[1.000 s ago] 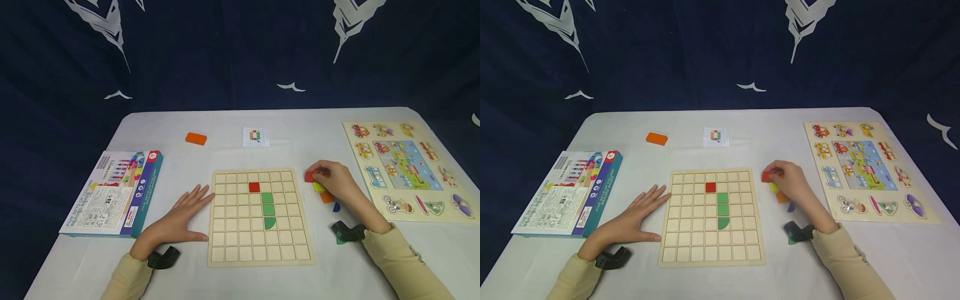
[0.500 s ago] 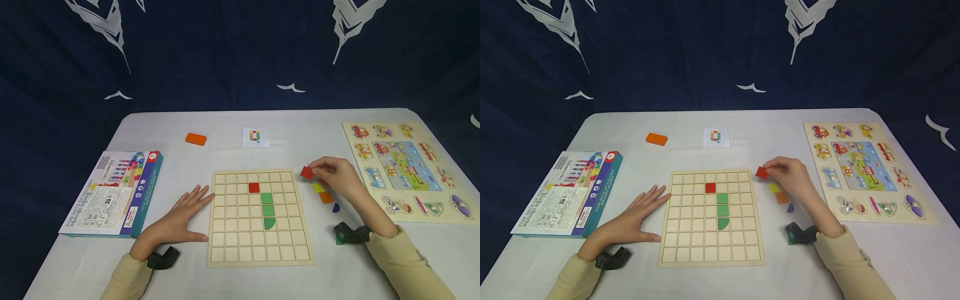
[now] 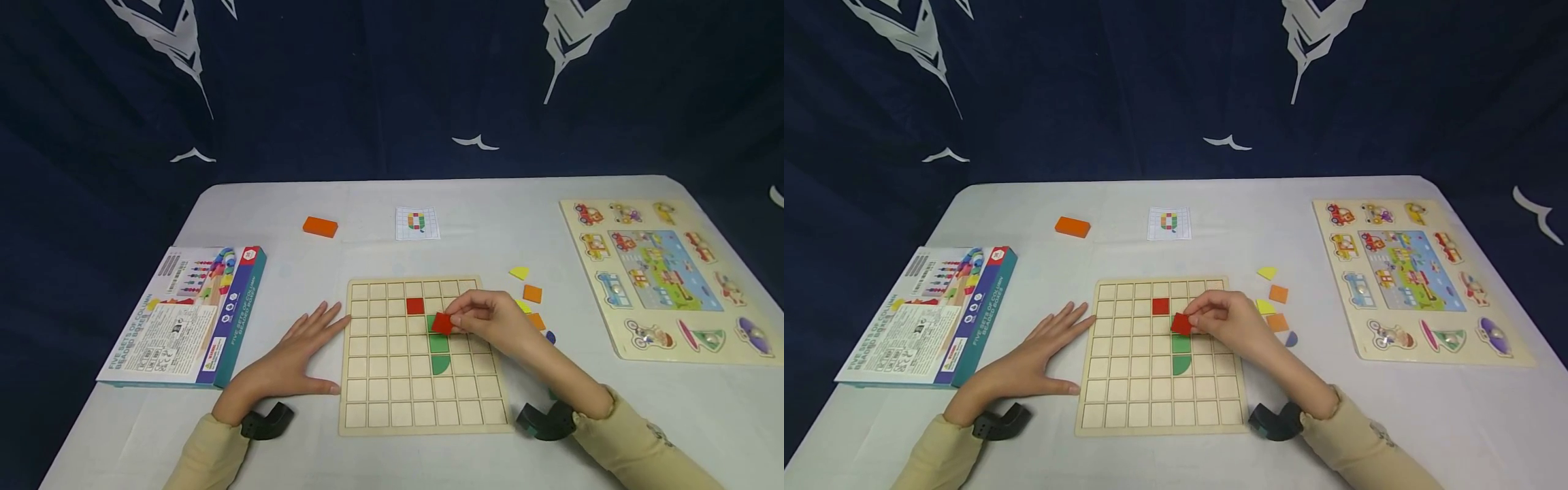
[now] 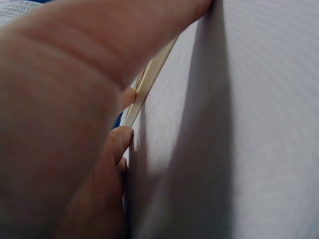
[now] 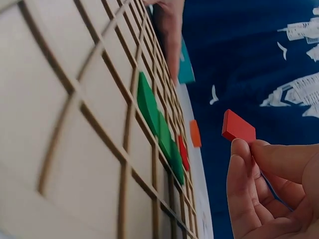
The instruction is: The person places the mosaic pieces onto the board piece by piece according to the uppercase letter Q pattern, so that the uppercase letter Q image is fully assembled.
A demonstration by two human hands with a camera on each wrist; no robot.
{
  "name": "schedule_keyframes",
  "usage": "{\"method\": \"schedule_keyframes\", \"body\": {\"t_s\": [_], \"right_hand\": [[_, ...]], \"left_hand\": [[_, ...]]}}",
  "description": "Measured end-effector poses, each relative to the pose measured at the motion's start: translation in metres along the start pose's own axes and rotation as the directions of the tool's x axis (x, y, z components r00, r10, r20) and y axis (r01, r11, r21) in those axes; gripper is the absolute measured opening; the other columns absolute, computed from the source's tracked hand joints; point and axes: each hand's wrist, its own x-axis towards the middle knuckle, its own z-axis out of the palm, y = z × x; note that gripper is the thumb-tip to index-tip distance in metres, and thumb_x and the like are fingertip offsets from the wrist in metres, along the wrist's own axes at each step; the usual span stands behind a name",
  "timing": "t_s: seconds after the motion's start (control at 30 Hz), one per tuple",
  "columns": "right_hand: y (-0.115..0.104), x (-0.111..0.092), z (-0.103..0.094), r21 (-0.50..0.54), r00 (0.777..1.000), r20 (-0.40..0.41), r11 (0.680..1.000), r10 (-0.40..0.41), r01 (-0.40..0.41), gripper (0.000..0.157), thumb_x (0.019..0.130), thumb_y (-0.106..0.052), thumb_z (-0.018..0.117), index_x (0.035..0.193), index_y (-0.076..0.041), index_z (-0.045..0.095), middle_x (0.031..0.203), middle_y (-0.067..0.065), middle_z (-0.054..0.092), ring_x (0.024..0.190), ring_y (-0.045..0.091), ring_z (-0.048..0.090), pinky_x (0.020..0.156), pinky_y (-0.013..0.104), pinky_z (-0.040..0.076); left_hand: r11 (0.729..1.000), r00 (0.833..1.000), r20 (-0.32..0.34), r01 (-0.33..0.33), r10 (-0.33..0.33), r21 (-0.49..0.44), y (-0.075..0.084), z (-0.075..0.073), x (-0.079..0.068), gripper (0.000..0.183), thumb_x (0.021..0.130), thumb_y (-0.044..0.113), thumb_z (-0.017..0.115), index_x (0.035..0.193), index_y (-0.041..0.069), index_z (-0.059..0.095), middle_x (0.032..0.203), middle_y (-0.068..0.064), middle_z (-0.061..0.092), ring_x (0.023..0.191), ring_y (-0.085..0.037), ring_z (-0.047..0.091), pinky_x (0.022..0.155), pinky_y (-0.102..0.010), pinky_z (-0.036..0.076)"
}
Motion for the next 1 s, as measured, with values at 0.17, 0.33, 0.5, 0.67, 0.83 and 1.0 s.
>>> {"method": "schedule_keyframes", "body": {"t_s": [0.17,0.33,0.5,0.67,0.83,1.0], "right_hand": [[0.005,-0.002,0.016,-0.045,0.998,0.047,0.998,-0.034,0.036,0.008,0.085,0.005,0.064,0.093,0.003,0.066,0.079,0.01,0.065,0.073,0.027,0.066,0.067,0.032,0.055],[0.01,-0.005,0.028,-0.161,0.992,0.09,0.982,-0.085,0.099,0.009,0.083,0.002,0.067,0.087,-0.005,0.068,0.074,0.002,0.064,0.066,0.02,0.063,0.063,0.026,0.053],[0.011,-0.007,0.035,-0.196,0.985,0.123,0.97,-0.121,0.143,0.012,0.082,0.002,0.068,0.085,-0.009,0.069,0.074,-0.002,0.063,0.065,0.016,0.061,0.06,0.024,0.052],[0.011,-0.009,0.039,-0.248,0.979,0.152,0.954,-0.134,0.169,0.013,0.082,0.002,0.068,0.084,-0.011,0.068,0.072,-0.004,0.063,0.064,0.014,0.06,0.06,0.024,0.051],[0.011,-0.008,0.04,-0.284,0.974,0.17,0.939,-0.148,0.192,0.015,0.081,0.005,0.067,0.082,-0.01,0.067,0.07,-0.005,0.062,0.062,0.012,0.059,0.058,0.024,0.051],[0.011,-0.008,0.041,-0.311,0.974,0.165,0.93,-0.152,0.198,0.015,0.081,0.005,0.068,0.081,-0.011,0.068,0.069,-0.006,0.062,0.06,0.011,0.059,0.057,0.024,0.051]], "left_hand": [[1.0,1.0,0.001,0.001,-0.001,0.004,0.0,0.0,0.0,0.104,0.067,0.049,0.08,0.149,0.015,0.026,0.155,-0.009,0.01,0.14,-0.027,-0.001,0.108,-0.051,0.0],[1.0,1.0,-0.001,0.002,-0.002,0.0,0.0,0.0,0.0,0.103,0.067,0.049,0.079,0.149,0.015,0.026,0.155,-0.008,0.01,0.14,-0.027,-0.001,0.108,-0.051,0.0],[1.0,1.0,0.001,0.002,-0.002,0.003,0.001,-0.001,0.0,0.104,0.067,0.048,0.08,0.149,0.014,0.026,0.155,-0.009,0.01,0.14,-0.027,-0.001,0.108,-0.051,-0.001],[1.0,1.0,0.004,0.008,-0.008,-0.001,0.002,-0.002,0.0,0.104,0.067,0.049,0.08,0.149,0.014,0.026,0.155,-0.009,0.01,0.14,-0.027,-0.001,0.108,-0.051,-0.001],[1.0,1.0,0.001,0.004,-0.004,0.001,0.001,-0.002,0.0,0.103,0.067,0.048,0.08,0.149,0.014,0.027,0.155,-0.009,0.011,0.14,-0.028,-0.001,0.108,-0.051,-0.001],[1.0,1.0,0.0,0.0,0.0,-0.004,0.002,-0.002,0.001,0.103,0.067,0.046,0.081,0.149,0.013,0.027,0.155,-0.01,0.011,0.14,-0.028,0.0,0.108,-0.051,-0.001]]}}
